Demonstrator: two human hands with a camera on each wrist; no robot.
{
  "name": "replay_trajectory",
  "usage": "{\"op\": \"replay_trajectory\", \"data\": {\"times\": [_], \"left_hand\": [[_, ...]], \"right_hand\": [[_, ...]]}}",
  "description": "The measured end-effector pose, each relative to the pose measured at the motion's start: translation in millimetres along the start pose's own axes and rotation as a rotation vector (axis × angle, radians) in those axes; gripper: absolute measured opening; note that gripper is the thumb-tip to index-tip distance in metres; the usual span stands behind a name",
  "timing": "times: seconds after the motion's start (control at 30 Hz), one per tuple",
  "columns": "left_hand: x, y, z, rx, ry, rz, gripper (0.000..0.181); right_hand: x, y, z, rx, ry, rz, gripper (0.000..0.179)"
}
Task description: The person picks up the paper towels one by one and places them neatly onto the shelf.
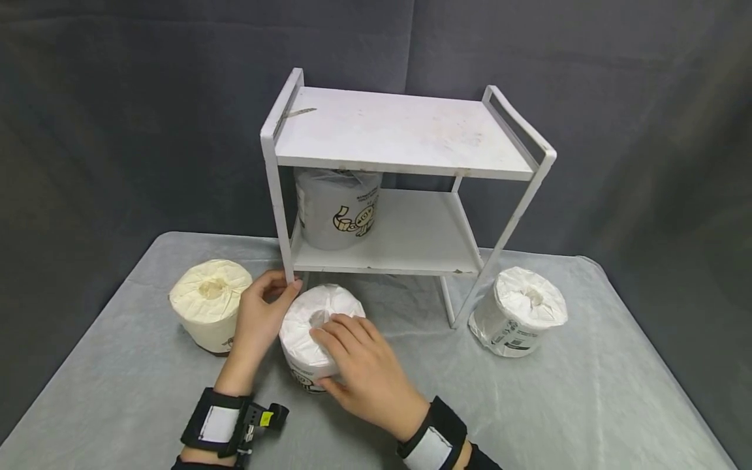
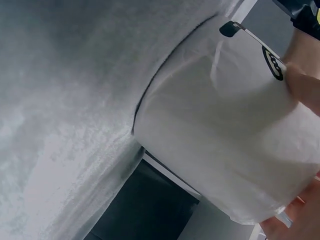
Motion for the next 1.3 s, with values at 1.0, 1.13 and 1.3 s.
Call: {"op": "replay_trajectory", "data": {"times": [1.0, 1.13, 1.3], "left_hand": [[1.1, -3.2, 3.4, -0.046, -0.005, 0.001, 0.022], [1.1, -2.3, 4.1, -0.045, -0.011, 0.002, 0.021], [1.0, -0.7, 4.2, -0.038, -0.017, 0.001, 0.020]], "right_hand": [[4.8, 6.9, 1.1, 0.027, -0.049, 0.122, 0.082], [4.7, 5.2, 2.5, -0.003, -0.043, 0.132, 0.080], [5.0, 2.2, 4.1, -0.015, -0.043, 0.139, 0.077]]}}
Point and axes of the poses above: each hand's wrist, its own x-axis away from the middle knuckle, its own y-axis out of the palm, z = x × y, the point moved 1 cm from there along -x, towards the middle knuckle, and after that the axes turned 6 degrees about -y, right-handed, at the moved point
